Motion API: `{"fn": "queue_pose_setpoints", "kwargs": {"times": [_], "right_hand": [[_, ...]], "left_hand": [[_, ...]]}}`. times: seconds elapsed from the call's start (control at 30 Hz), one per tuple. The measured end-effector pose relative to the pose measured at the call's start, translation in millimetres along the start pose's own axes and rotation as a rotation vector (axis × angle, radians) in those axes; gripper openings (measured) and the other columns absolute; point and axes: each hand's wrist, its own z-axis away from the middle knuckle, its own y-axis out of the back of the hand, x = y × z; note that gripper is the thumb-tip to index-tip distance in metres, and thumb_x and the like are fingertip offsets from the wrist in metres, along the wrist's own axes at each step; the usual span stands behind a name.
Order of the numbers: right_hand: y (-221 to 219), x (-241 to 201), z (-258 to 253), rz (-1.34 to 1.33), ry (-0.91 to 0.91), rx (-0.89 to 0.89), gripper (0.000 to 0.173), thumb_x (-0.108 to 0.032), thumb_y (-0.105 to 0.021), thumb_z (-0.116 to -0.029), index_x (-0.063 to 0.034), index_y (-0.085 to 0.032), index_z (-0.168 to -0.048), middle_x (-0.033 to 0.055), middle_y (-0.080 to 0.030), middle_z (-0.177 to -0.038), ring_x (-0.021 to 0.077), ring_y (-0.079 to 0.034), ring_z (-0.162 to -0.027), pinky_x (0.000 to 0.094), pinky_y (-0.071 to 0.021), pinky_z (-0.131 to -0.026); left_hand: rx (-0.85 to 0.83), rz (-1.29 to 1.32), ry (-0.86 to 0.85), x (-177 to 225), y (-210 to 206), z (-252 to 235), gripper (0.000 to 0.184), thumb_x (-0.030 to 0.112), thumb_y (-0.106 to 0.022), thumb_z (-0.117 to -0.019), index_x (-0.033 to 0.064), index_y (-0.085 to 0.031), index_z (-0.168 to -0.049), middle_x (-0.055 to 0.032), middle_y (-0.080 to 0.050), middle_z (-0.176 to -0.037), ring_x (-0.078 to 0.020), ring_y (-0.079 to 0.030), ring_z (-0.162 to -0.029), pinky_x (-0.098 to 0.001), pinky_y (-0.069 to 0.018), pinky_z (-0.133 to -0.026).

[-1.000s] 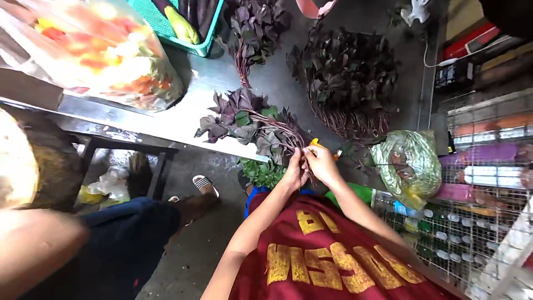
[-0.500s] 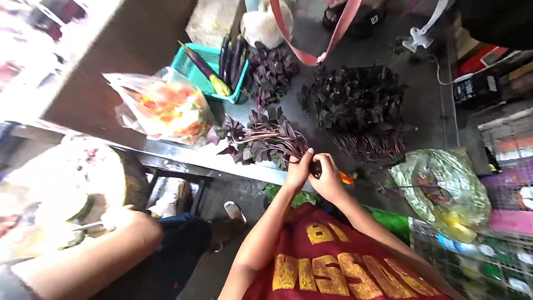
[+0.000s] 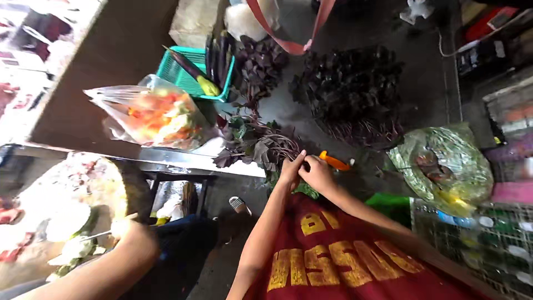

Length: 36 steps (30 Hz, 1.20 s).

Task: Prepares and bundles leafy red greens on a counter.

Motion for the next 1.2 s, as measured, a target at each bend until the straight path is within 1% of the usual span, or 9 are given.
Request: {"fn": "queue_pose_setpoints", "kwargs": {"times": [0.1, 0.17, 0.3, 0.37, 0.5, 0.63, 0.77, 1.0, 1.2], "right_hand": [[13.4, 9.9, -5.2, -0.032, -0.112, 0.046, 0.023, -0.011, -0.063, -0.0966, 0.0068, -0.067, -0.111, 0.0259, -0.07, -0.1, 0.0425, -0.069, -0.096, 0.0615, -0.0554, -0.084], [26.9, 17.6, -7.5, -0.096, -0.133, 0.106, 0.027, -0.011, -0.057, -0.0995, 0.007, -0.062, -0.119, 0.0255, -0.069, -0.097, 0.0413, -0.069, -0.089, 0.0606, -0.0558, -0.078], [73.3, 28.7, -20.7, -0.227, -0.09, 0.214, 0.032, -0.008, -0.049, -0.1036, 0.0104, -0.053, -0.129, 0.0239, -0.068, -0.114, 0.0301, -0.072, -0.096, 0.0478, -0.0589, -0.088], [98.6, 39.5, -31.4, -0.223, -0.051, 0.288, 0.031, -0.007, -0.047, -0.1033, 0.0111, -0.053, -0.128, 0.0236, -0.068, -0.116, 0.0266, -0.073, -0.096, 0.0438, -0.0589, -0.089], [128.1, 50.6, -45.1, -0.273, 0.015, 0.32, 0.026, -0.002, -0.047, -0.1021, 0.0125, -0.054, -0.123, 0.0215, -0.068, -0.111, 0.0166, -0.071, -0.086, 0.0328, -0.0594, -0.082], [105.8, 41.1, -41.9, -0.383, 0.021, 0.348, 0.024, 0.0, -0.047, -0.0997, 0.0121, -0.055, -0.119, 0.0171, -0.068, -0.105, 0.0108, -0.069, -0.079, 0.0285, -0.0593, -0.076], [75.6, 22.1, -38.3, -0.458, 0.101, 0.433, 0.023, 0.0, -0.049, -0.0973, 0.0113, -0.054, -0.117, 0.0103, -0.068, -0.098, 0.0044, -0.066, -0.077, 0.0225, -0.0577, -0.075], [97.4, -41.1, -31.6, -0.502, 0.41, 0.402, 0.019, 0.001, -0.05, -0.1, 0.0036, -0.054, -0.119, 0.0025, -0.069, -0.096, 0.0045, -0.068, -0.08, 0.0219, -0.0597, -0.073], [92.2, -74.3, -25.6, -0.767, 0.557, 0.405, 0.022, 0.006, -0.046, -0.0973, -0.0036, -0.055, -0.115, -0.0001, -0.07, -0.102, 0.0073, -0.068, -0.075, 0.0251, -0.0615, -0.068]], "left_hand": [[-0.047, 0.084, 0.069, -21.8, -6.1, -8.5, 0.035, 0.033, -0.058, -0.104, 0.0113, -0.053, -0.131, -0.0043, -0.07, -0.098, -0.0139, -0.068, -0.084, -0.0355, -0.0593, -0.075], [-0.038, 0.13, 0.101, -26.2, -9.1, -10.2, 0.024, 0.028, -0.06, -0.1036, 0.0124, -0.057, -0.121, -0.0025, -0.068, -0.087, -0.0129, -0.066, -0.072, -0.0333, -0.059, -0.066], [0.033, 0.151, 0.22, -24.3, -5.1, -10.5, 0.02, 0.03, -0.055, -0.106, 0.0116, -0.058, -0.099, 0.001, -0.056, -0.067, -0.0097, -0.054, -0.052, -0.0263, -0.0514, -0.051], [0.012, 0.161, 0.207, -25.3, -0.9, -8.6, 0.012, 0.024, -0.049, -0.108, 0.0135, -0.053, -0.102, 0.0018, -0.053, -0.07, -0.0087, -0.052, -0.053, -0.0248, -0.0507, -0.051], [0.028, 0.146, 0.182, -23.3, -2.3, -7.3, 0.007, 0.015, -0.053, -0.1059, 0.0096, -0.054, -0.111, -0.0029, -0.06, -0.074, -0.0122, -0.06, -0.058, -0.028, -0.0553, -0.056], [0.005, 0.172, 0.141, -20.8, -5.9, -9.8, 0.01, 0.016, -0.056, -0.1054, 0.0102, -0.054, -0.112, -0.0026, -0.062, -0.076, -0.0118, -0.061, -0.06, -0.0285, -0.0566, -0.059], [-0.027, 0.226, 0.153, -30.7, -3.4, -11.8, 0.013, 0.027, -0.055, -0.1064, 0.0158, -0.056, -0.111, 0.002, -0.056, -0.07, -0.0088, -0.054, -0.054, -0.0252, -0.0516, -0.052], [-0.08, 0.278, 0.168, -51.4, 8.9, -14.5, 0.011, 0.027, -0.053, -0.1066, 0.0158, -0.053, -0.108, 0.0036, -0.051, -0.067, -0.0075, -0.051, -0.052, -0.0237, -0.0494, -0.051], [-0.148, 0.318, 0.168, -56.0, 13.3, -14.9, 0.014, 0.03, -0.05, -0.1076, 0.0159, -0.051, -0.107, 0.0042, -0.05, -0.067, -0.0076, -0.049, -0.052, -0.024, -0.0484, -0.051]]}}
